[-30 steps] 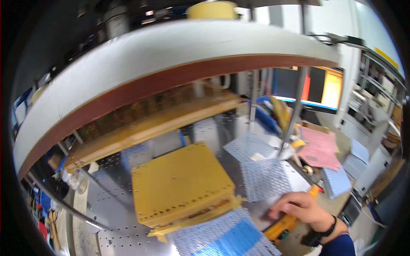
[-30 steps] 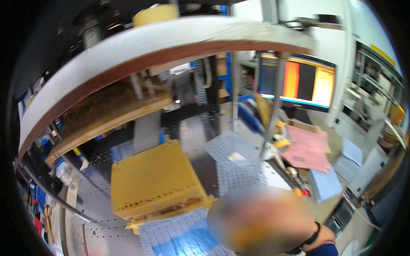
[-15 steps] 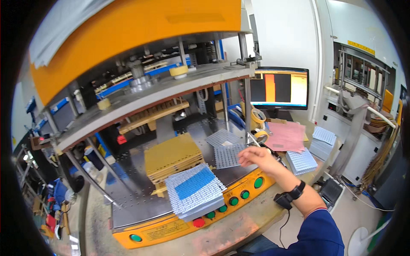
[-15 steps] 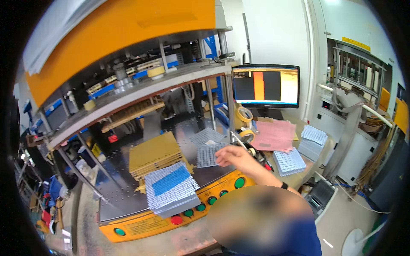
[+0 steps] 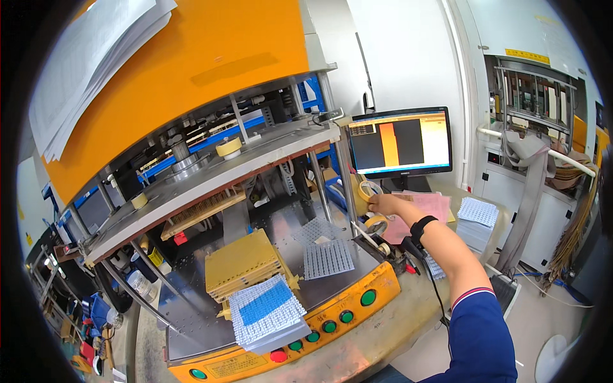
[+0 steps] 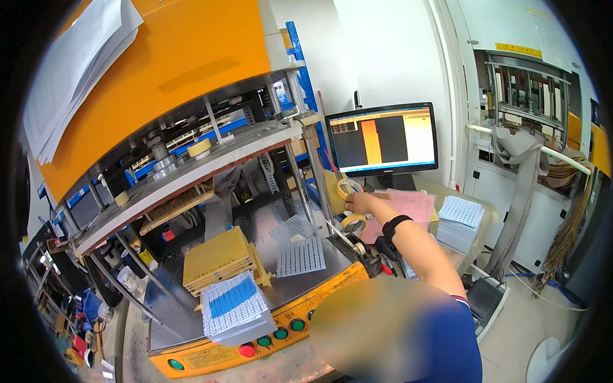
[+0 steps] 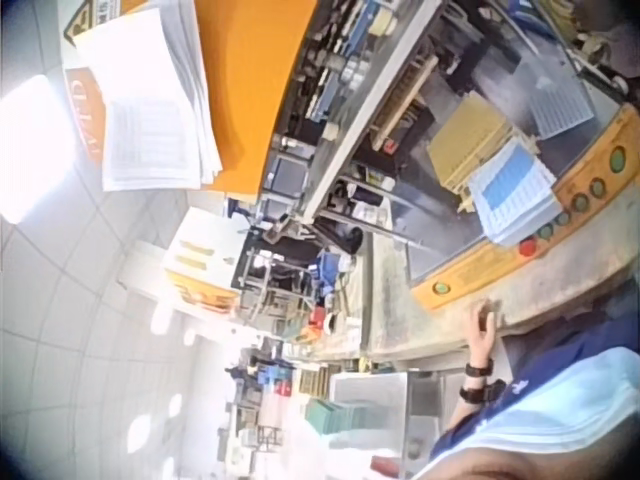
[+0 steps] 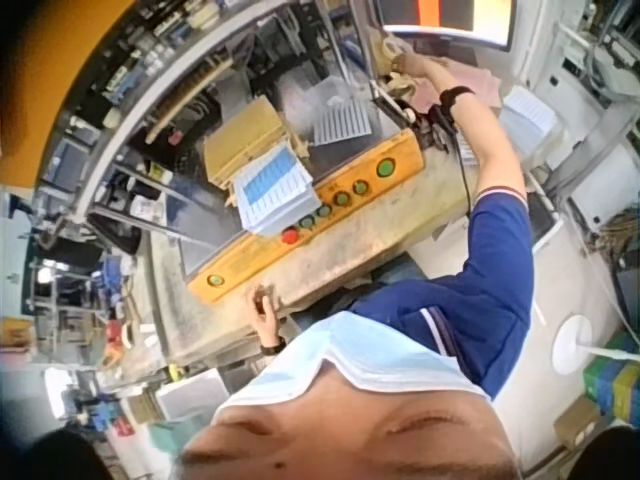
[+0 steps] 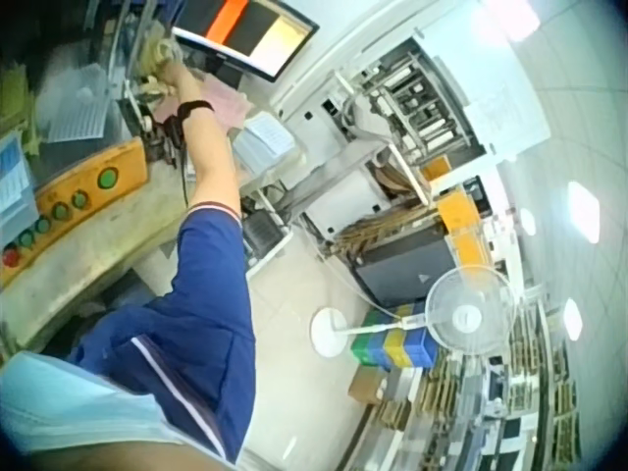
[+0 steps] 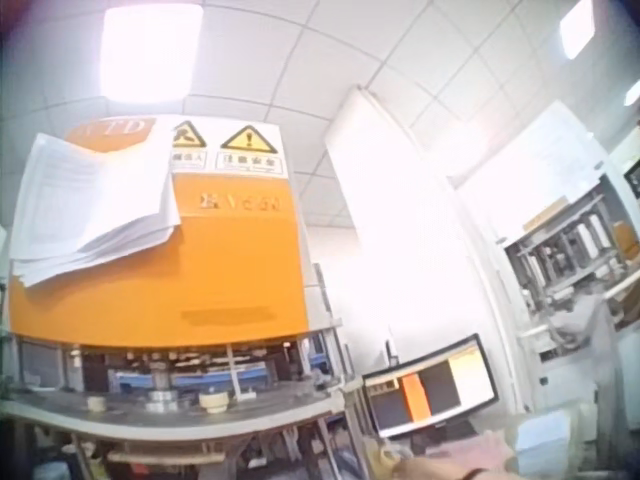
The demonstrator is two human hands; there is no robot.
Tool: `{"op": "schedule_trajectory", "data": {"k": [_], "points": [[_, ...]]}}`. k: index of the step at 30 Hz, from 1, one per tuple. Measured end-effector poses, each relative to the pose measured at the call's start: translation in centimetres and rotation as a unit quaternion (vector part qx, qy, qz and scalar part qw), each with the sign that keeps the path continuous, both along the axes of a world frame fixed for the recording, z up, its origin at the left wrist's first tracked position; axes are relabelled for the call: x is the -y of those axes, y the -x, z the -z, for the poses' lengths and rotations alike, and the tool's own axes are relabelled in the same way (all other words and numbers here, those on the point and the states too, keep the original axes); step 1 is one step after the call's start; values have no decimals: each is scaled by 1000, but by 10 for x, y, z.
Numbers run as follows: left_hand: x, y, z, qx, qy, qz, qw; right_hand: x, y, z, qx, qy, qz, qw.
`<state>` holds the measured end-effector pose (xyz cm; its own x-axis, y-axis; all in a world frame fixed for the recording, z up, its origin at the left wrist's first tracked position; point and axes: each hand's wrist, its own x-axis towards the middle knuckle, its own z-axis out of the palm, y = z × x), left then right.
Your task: Operating a testing machine to verify electronic components.
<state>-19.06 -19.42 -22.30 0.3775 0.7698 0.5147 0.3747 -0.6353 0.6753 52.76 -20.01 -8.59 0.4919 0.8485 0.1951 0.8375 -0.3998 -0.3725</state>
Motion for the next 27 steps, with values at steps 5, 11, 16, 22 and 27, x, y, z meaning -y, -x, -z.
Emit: {"op": "schedule_trajectory", "data": {"k": [5,11,16,22,27], "points": [[9,-12,-20,-73,-104,-38,991,-29,29,6,24,-1,109,994],[5,-10,-9,-63,-73,-48,994,-54,13,21,-26,-79,200,976],[11,-23,-31,-74,-95,-44,992,-57,-15,27,-171,-234,159,944],[11,-25,-35,-82,-127,-39,988,-15,-4,-32,-720,-322,15,614],[13,-30,-42,-91,-141,-45,985,27,12,-41,-780,-328,-32,532]]}}
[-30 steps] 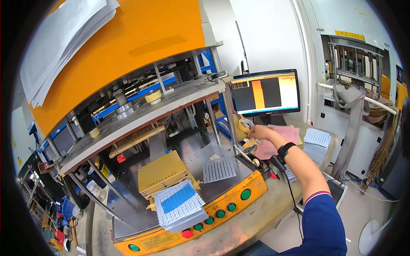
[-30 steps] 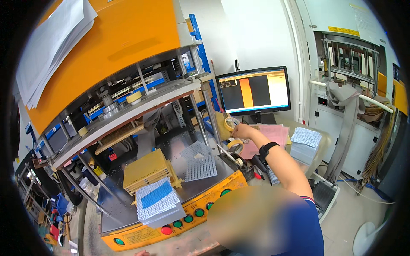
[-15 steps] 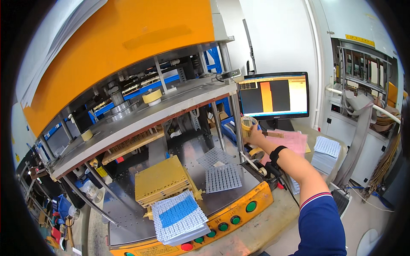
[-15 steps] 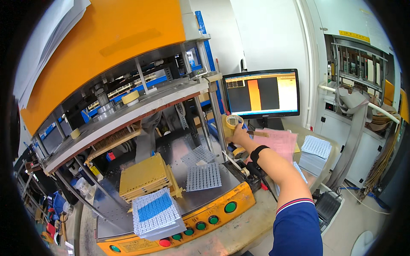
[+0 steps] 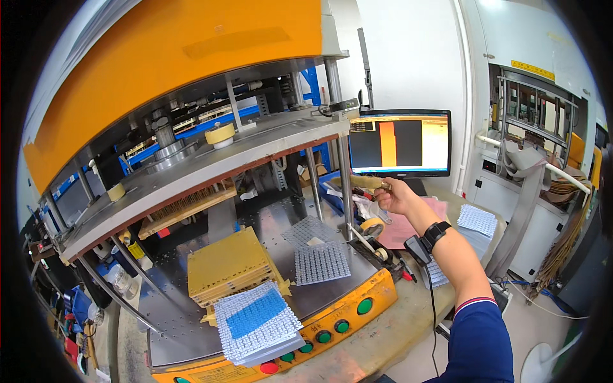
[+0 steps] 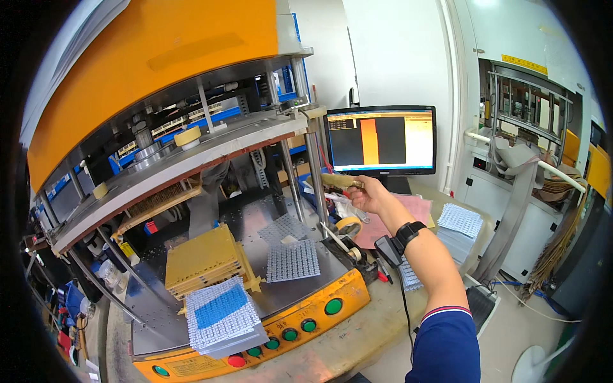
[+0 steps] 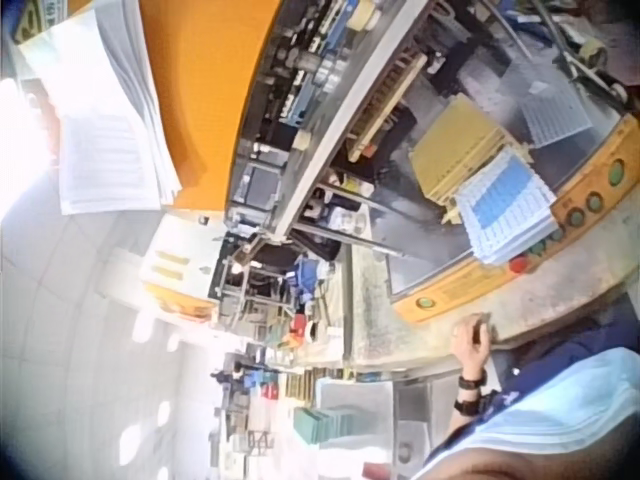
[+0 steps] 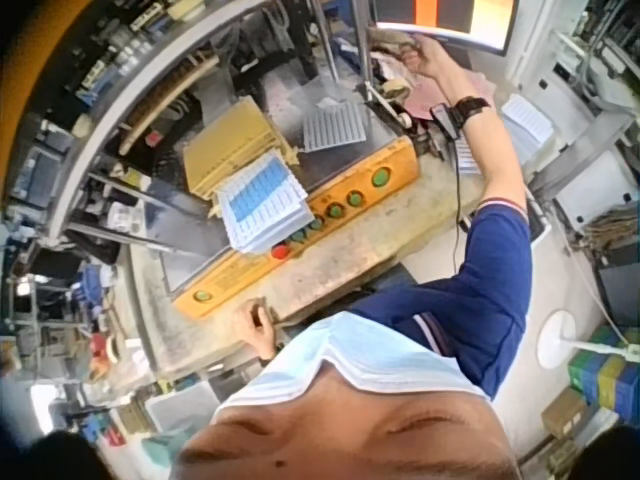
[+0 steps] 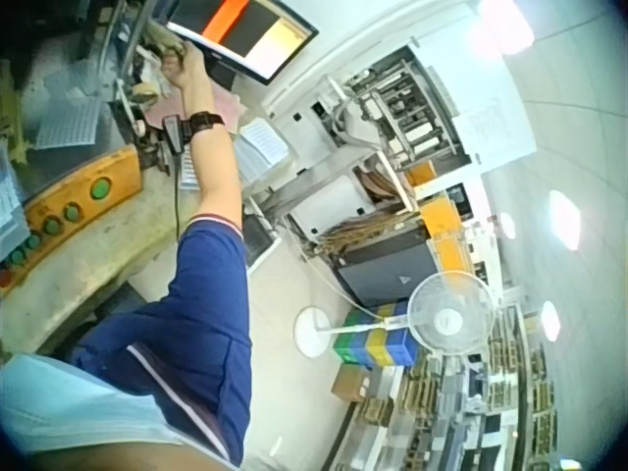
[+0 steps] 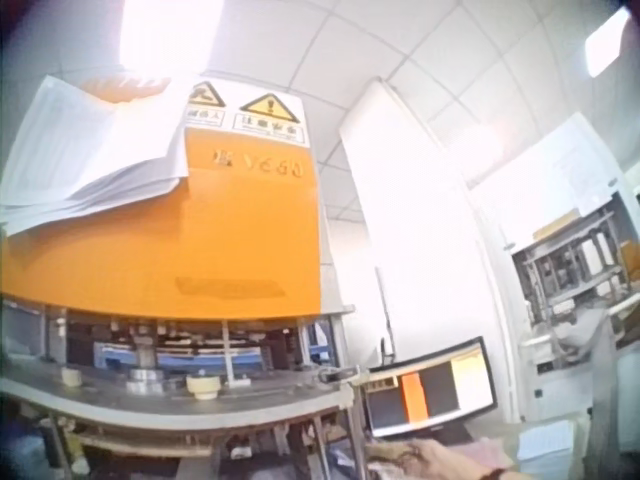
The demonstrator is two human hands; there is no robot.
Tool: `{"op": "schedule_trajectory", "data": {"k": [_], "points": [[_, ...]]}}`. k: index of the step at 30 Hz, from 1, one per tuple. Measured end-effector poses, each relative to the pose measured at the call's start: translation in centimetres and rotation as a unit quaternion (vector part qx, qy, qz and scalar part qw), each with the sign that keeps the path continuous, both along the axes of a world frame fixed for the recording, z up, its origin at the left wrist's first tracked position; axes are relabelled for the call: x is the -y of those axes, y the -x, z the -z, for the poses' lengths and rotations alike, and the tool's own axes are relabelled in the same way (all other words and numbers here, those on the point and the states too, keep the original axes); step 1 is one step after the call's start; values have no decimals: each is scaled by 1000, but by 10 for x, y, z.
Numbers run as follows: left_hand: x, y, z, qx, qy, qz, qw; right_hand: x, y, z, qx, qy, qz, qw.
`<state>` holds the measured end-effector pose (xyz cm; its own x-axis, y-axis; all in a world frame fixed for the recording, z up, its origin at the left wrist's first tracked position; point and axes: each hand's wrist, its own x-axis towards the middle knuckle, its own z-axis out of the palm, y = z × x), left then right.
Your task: Operating a testing machine to verify electronic components.
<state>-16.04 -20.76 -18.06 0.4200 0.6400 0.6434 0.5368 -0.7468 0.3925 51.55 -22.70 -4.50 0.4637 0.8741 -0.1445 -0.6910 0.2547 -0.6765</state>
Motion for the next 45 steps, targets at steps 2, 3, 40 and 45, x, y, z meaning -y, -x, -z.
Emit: {"op": "schedule_trajectory", "data": {"k": [2,3,40,45], "points": [[-1,0,1,-6,-6,-1,1000,16,8,-3,7,-19,-28,999],[-1,3,2,-13,-14,-10,1000,21,13,-4,31,-57,-60,996],[-12,15,-11,-4,26,19,999,-145,329,-70,718,40,-127,683],[-14,19,-10,-7,33,22,999,-150,306,-63,756,57,-148,635]]}}
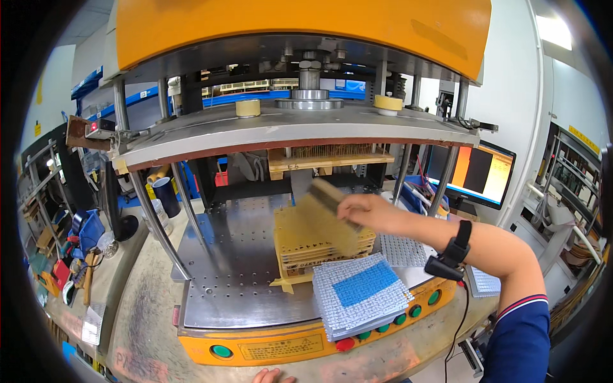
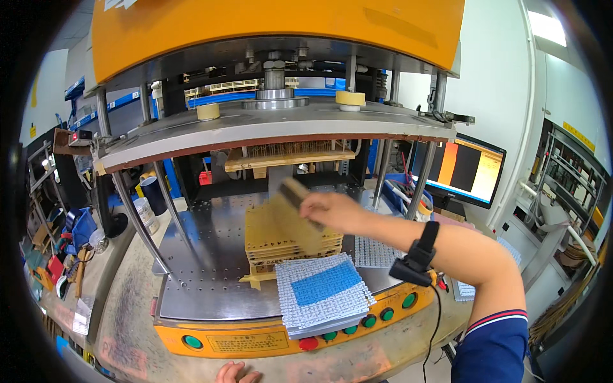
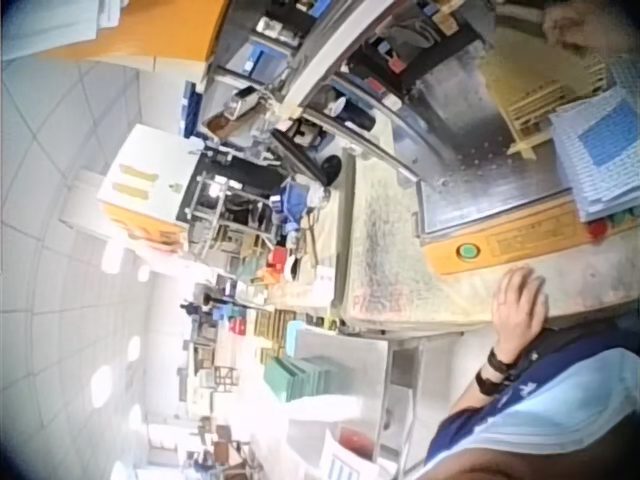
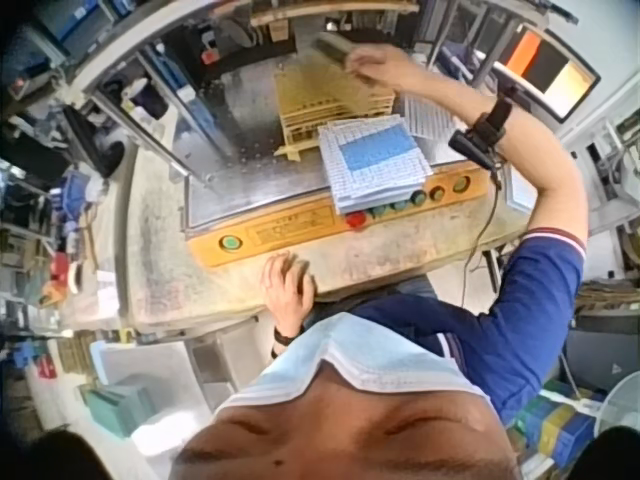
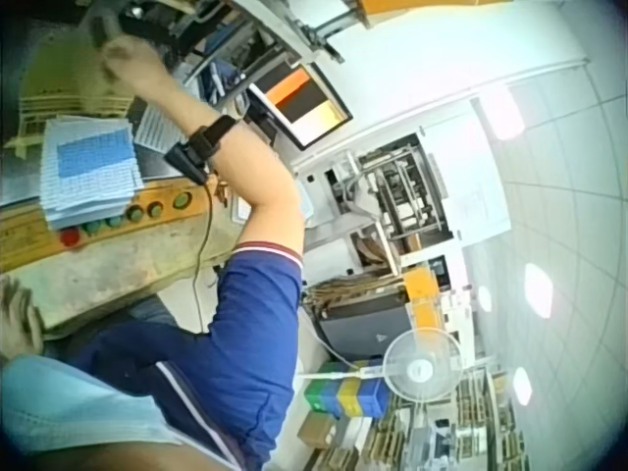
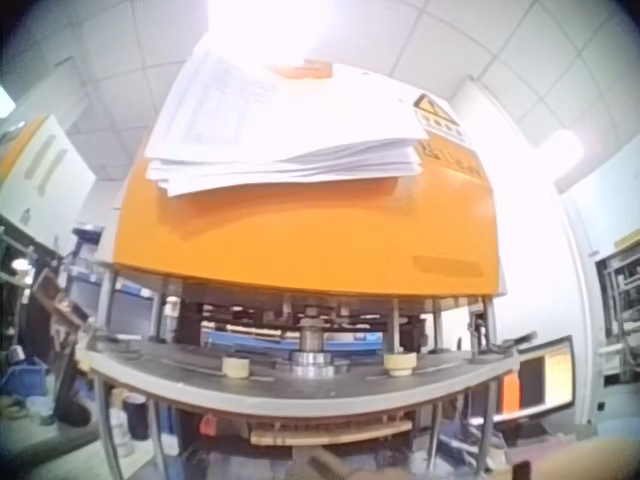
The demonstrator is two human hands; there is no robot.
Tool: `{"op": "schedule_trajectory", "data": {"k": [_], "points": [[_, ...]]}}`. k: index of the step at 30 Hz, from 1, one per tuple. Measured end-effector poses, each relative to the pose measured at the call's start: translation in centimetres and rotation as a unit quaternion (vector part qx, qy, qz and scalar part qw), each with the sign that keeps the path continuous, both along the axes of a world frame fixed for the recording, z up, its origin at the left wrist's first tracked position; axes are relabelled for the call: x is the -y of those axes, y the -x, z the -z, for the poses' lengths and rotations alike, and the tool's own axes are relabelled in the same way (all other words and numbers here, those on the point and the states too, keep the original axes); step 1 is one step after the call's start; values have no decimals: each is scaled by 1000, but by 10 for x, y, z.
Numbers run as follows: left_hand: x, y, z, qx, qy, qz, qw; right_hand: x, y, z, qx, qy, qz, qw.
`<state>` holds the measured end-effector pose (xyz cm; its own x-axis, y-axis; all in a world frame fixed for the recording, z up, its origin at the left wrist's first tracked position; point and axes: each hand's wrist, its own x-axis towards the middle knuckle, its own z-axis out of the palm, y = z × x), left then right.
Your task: Operating a testing machine to verify electronic components.
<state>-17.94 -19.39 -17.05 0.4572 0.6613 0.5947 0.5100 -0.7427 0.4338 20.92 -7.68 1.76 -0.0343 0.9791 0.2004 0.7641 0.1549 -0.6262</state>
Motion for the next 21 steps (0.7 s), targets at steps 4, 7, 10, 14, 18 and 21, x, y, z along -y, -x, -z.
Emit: {"op": "schedule_trajectory", "data": {"k": [4,7,10,14,18,21], "points": [[3,-3,-2,5,-2,-3,1000,16,-52,-12,64,0,127,990],[3,-5,-3,-11,1,-7,1000,10,-17,-8,16,-59,21,998],[5,-3,3,-21,-11,-16,1000,19,24,-9,18,-38,-20,999],[4,-2,4,-2,-17,-19,1000,31,-23,-1,49,-25,38,998],[3,-6,1,-3,-15,4,1000,65,-98,-1,33,-45,189,980],[5,-4,4,-4,-17,-1,1000,68,-36,-24,-402,79,118,904]]}}
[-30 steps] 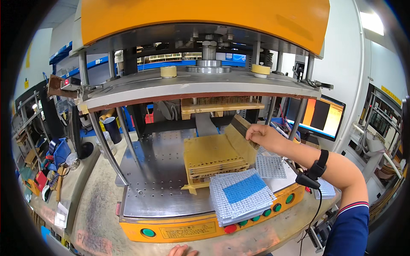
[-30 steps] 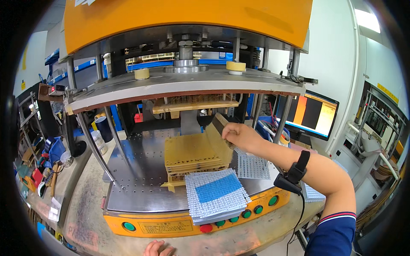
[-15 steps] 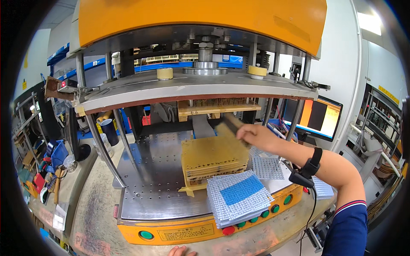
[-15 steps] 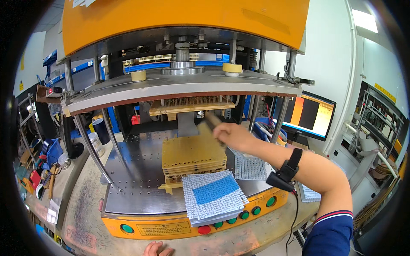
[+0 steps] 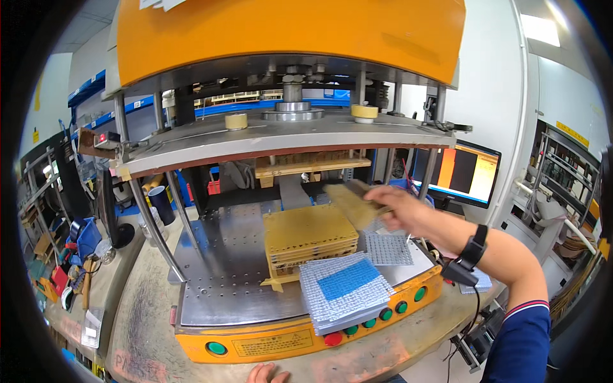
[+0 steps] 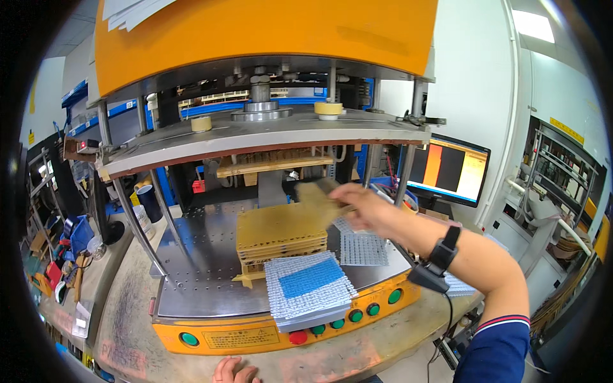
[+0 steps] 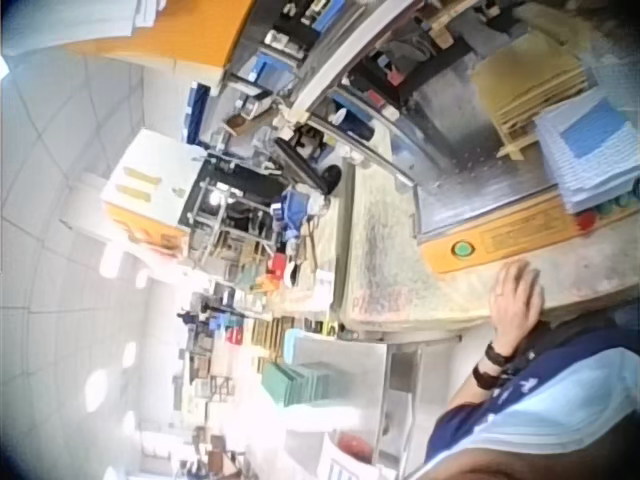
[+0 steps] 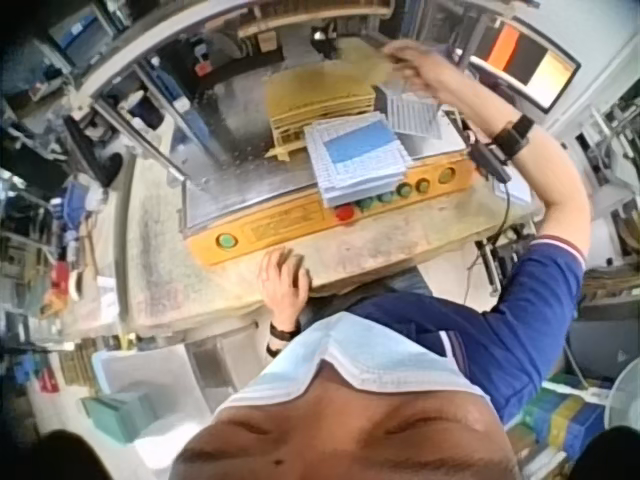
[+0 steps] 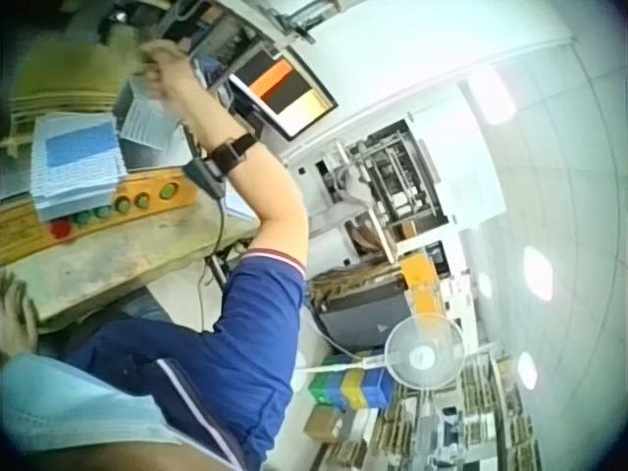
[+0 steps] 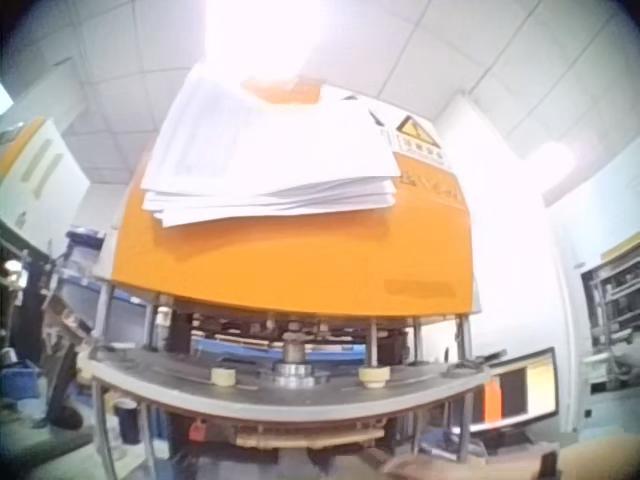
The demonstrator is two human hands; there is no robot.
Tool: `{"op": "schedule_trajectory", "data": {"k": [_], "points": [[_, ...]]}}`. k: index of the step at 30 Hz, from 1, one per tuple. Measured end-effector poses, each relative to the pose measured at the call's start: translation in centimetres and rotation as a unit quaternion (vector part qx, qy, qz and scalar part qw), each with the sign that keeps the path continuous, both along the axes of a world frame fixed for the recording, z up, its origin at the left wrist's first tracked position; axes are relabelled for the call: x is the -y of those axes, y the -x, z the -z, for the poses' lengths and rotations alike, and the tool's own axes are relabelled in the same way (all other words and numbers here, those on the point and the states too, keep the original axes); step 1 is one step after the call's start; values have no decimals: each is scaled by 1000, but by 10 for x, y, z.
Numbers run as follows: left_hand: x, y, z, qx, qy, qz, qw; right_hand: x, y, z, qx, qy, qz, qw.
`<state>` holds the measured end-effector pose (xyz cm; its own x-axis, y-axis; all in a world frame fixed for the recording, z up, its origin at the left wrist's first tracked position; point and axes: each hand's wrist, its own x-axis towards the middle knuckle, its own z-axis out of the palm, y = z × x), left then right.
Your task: Operating a testing machine to verify electronic components.
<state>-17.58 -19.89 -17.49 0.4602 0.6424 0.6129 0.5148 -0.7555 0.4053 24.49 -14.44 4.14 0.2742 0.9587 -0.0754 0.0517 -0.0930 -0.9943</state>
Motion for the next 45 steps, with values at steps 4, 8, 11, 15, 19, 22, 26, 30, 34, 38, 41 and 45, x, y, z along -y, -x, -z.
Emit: {"op": "schedule_trajectory", "data": {"k": [4,8,11,15,19,22,26,30,34,38,41,45], "points": [[1,3,6,-6,-12,-6,1000,-26,96,6,-171,-109,-101,974],[3,0,3,-17,-32,-12,999,-38,109,4,-264,-185,-119,939],[4,0,7,-21,-36,-16,999,-30,87,9,-298,-234,-46,924],[2,-3,8,-22,-32,8,999,-2,20,21,-301,-291,-16,908],[-2,0,8,-19,-8,33,999,55,-32,23,-239,-248,20,938],[-1,1,-2,-4,22,34,999,112,-59,22,-167,-154,20,974],[-2,-3,0,-2,23,51,998,194,-98,20,-1,-91,120,989],[5,-19,-3,-20,-3,19,1000,207,-133,20,205,6,208,956],[5,-25,0,-41,-27,-6,999,162,-194,33,276,14,197,941],[1,-32,1,-55,-40,-24,997,95,-255,46,266,8,221,938],[1,-33,1,-66,-44,-42,996,56,-279,61,256,79,200,943],[1,-39,-5,-69,-25,-52,996,38,-305,92,386,85,198,897]]}}
